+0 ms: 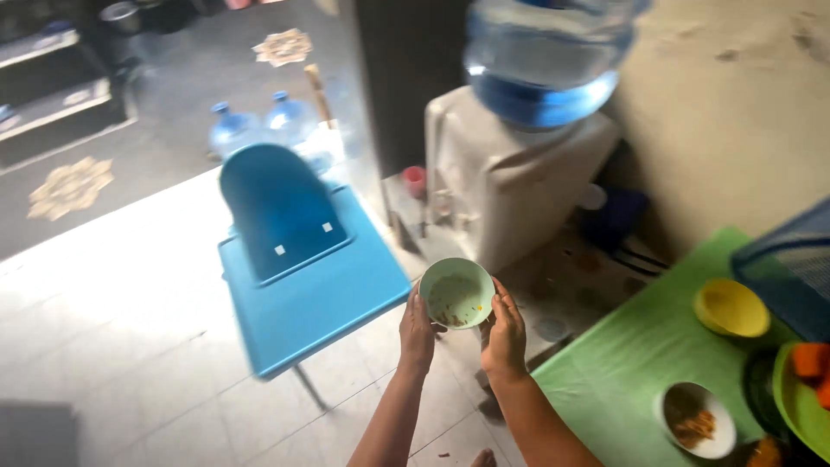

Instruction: Clear used dishes and a glass from a dining table and place them into the kitchen sink.

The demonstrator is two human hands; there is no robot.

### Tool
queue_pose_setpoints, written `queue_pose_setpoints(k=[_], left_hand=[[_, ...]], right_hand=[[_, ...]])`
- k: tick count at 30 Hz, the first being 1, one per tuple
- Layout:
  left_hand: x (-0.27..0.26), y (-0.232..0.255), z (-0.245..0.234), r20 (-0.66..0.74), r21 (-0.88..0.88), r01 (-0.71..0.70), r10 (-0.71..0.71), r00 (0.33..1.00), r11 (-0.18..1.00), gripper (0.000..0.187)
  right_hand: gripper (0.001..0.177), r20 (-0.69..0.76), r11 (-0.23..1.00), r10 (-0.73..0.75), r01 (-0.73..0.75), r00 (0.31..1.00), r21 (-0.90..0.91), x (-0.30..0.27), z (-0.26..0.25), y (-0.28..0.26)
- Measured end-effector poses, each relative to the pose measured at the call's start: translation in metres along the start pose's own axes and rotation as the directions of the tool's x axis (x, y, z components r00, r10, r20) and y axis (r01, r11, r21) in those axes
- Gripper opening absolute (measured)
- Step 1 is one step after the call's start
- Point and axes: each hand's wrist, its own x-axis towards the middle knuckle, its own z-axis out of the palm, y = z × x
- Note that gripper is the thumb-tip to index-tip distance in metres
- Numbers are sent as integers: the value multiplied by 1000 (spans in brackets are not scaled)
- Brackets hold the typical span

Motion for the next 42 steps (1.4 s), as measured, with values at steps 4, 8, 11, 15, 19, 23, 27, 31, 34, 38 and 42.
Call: queue_pose_setpoints(k=[4, 8, 11, 15, 19, 23, 27, 31, 34, 38, 42], left_hand=[[-17, 14, -90, -128, -75, -68, 58, 990, 995, 56], [-50, 44, -179, -243, -24, -121, 112, 964, 992, 59], [-76, 63, -244, -331, 16, -158, 154, 931, 987, 61], [-105, 64, -328, -407, 10, -216, 202, 891, 976, 63], [-136, 76, -388, -507, 12, -196, 175, 844, 981, 64], [-153, 83, -432, -574, 54, -226, 215, 790, 973, 62], [-158, 87, -464, -633, 53, -206, 192, 750, 977, 61], [-143, 82, -503, -673, 38, -216, 185, 716, 976, 61], [-124, 89, -536, -707, 40, -183, 158, 689, 982, 61], [-96, 103, -578, -758, 38, -175, 143, 637, 984, 61], [-72, 138, -620, -789, 80, -172, 168, 591, 982, 62]], right_hand=[[44, 88, 996, 92, -93, 992, 8, -43, 73, 37], [42, 145, 978, 206, -198, 968, -70, -90, 134, 88], [41, 246, 967, 254, -241, 935, -82, -129, 178, 127], [41, 335, 936, 352, -331, 874, -120, -179, 230, 172], [40, 385, 905, 425, -375, 819, -201, -225, 275, 203], [38, 438, 877, 480, -427, 760, -221, -250, 305, 231], [38, 481, 857, 513, -456, 711, -241, -254, 321, 266], [40, 733, 897, 328, 46, 595, -439, -254, 353, 293], [41, 483, 810, 586, -491, 651, -321, -255, 395, 312], [43, 572, 795, 599, -501, 561, -341, -237, 445, 351], [42, 585, 753, 646, -535, 490, -383, -227, 500, 373]])
